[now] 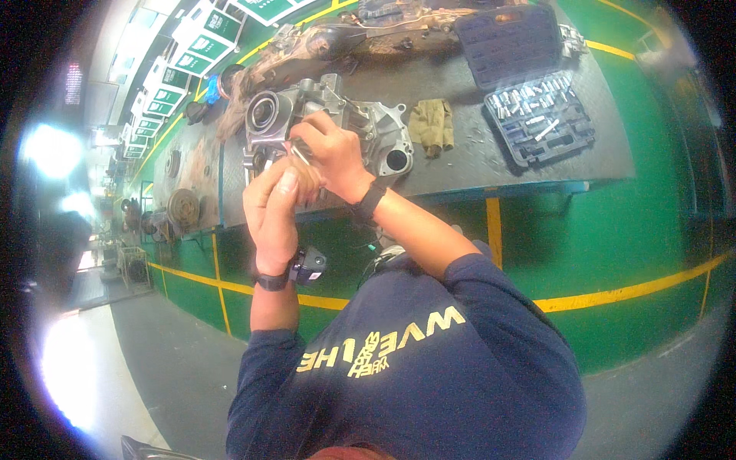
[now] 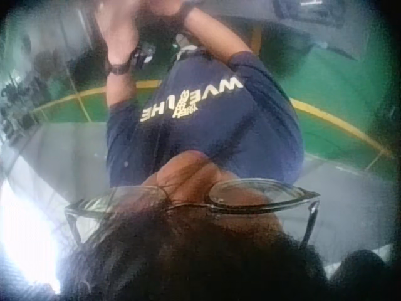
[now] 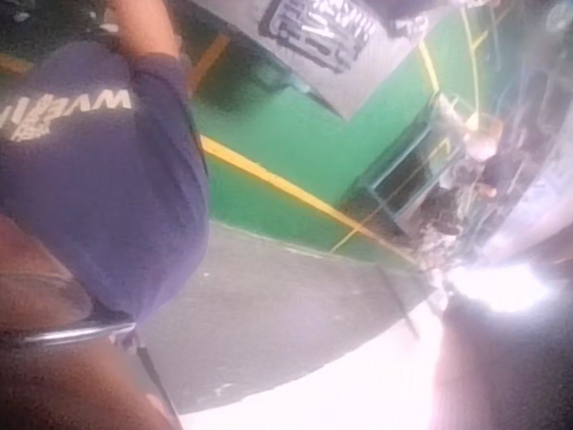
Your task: The person assembles components into a mechanical housing by hand and with a socket wrench, inserting a shaft and tightening a bolt.
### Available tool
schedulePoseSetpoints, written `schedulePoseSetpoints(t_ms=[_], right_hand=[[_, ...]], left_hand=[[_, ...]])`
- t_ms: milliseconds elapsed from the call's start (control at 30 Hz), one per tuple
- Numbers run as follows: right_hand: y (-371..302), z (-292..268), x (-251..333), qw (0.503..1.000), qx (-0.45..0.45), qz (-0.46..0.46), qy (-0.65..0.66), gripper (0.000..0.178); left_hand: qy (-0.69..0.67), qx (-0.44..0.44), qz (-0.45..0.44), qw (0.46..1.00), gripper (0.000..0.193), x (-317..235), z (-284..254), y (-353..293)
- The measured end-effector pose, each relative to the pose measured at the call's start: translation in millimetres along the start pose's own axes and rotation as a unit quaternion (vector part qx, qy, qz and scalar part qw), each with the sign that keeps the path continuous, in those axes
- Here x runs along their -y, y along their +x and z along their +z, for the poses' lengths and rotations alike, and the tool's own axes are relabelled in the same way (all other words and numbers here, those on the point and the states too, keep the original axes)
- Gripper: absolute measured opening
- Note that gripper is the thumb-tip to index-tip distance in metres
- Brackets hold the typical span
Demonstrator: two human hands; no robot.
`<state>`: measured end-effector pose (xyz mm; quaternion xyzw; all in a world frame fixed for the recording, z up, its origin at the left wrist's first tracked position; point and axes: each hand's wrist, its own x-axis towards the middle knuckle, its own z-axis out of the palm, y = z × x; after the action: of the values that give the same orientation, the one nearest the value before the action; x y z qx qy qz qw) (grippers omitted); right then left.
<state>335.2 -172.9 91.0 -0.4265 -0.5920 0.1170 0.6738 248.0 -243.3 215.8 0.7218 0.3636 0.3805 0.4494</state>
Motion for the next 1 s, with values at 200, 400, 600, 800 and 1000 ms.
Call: schedulePoseSetpoints(t_ms=[200, 400, 600, 800, 1000], right_hand=[[-4.1, -21.2, -23.9, 0.998, 0.014, -0.033, -0.044, 0.023], [-32.1, -89.3, -9.9, 0.981, 0.192, -0.031, 0.014, 0.021], [-49.4, -23.4, 6.3, 0.967, 0.241, 0.026, 0.084, 0.018], [-41.8, 18.6, 4.3, 0.998, 0.059, -0.021, -0.015, 0.017], [-3.2, -42.0, -22.5, 0.995, -0.068, 0.042, -0.057, 0.024]], left_hand=[[-0.061, -0.028, 0.069, 0.995, 0.037, 25.0, -25.4, -13.9], [-0.131, -0.114, -0.015, 0.985, 0.037, 14.9, -29.8, 35.6], [-0.119, -0.035, -0.035, 0.992, 0.035, 12.1, -12.4, 67.7], [0.227, -0.037, 0.039, 0.972, 0.027, -5.8, 3.1, 19.3], [-0.065, 0.097, 0.022, 0.993, 0.032, 9.2, 6.8, 7.4]])
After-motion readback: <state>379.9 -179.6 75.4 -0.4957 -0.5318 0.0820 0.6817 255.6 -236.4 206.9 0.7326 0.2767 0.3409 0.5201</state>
